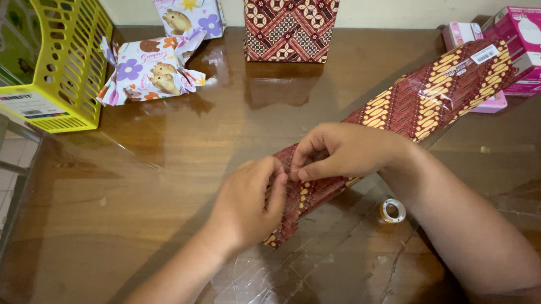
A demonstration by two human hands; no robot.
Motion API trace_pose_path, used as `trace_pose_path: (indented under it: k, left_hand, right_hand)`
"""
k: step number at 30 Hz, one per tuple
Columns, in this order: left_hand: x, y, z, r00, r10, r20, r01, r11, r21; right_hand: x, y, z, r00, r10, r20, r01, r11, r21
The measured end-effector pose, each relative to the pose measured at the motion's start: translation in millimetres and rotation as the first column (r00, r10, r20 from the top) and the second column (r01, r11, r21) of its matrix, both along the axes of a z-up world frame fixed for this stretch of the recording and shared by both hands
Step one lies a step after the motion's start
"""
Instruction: The person wraps a long rectangular object with patterned wrapping paper on a wooden table. They fold the paper over the object, smooth the edges, and secure the folds with clear tape. The person adjusts the paper and tape multiple times to ensure a neat finish.
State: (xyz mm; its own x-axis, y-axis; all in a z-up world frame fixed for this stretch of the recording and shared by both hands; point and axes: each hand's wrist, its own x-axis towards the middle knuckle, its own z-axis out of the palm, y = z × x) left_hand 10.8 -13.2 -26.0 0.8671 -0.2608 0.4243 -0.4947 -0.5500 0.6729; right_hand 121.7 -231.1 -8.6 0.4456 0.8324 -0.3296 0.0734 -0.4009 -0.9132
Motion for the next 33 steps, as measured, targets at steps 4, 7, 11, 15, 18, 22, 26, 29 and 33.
trace_pose_path:
  k: [4,7,11,15,18,22,26,29,33]
  left_hand:
    - [0.6,3.3,1.3,0.999,-0.036,-0.041,0.036,0.999,0.003]
    - [-0.7,1.7,1.0,0.999,-0.034,-0.006,0.034,0.998,0.050]
    - [-7.7,-7.2,-4.7,0.995,0.010,0.095,-0.020,0.993,0.115]
    - [-12.9,-19.9,-10.0,0.989,0.083,0.124,-0.106,0.975,0.196]
    - [-15.0,-24.9,-7.5,0.981,0.082,0.174,-0.117,0.973,0.199]
    - [-18.7,-24.4,4.6,0.978,0.110,0.176,-0.137,0.979,0.150]
    - [-23.3,-13.5,18.5,0.987,0.135,0.090,-0.153,0.958,0.241]
    - [-21.5,-12.0,22.7,0.987,0.079,0.139,-0.105,0.975,0.196]
    - [-24.1,-8.5,24.2,0.997,0.070,0.042,-0.076,0.984,0.159]
  right_hand:
    - [1.9,0.7,-0.2,0.996,-0.013,-0.089,0.014,1.000,0.013]
    - [2.7,1.3,0.9,0.996,0.019,-0.091,-0.019,1.000,0.009]
    - [-1.1,1.5,5.0,0.999,0.032,-0.023,-0.034,0.997,-0.067]
    - [-3.4,2.4,9.5,0.995,0.091,0.036,-0.086,0.990,-0.113]
    - [-3.3,0.8,9.5,0.995,0.079,0.059,-0.067,0.979,-0.192]
    - [3.3,-2.4,4.8,0.994,0.105,-0.043,-0.107,0.993,-0.054]
    - [13.1,-8.2,-2.5,0.991,0.123,0.050,-0.116,0.986,-0.123]
    - [17.1,-11.1,-9.7,0.993,0.114,-0.017,-0.115,0.986,-0.119]
    - [20.9,-12.1,-13.7,0.989,0.130,-0.071,-0.135,0.988,-0.072]
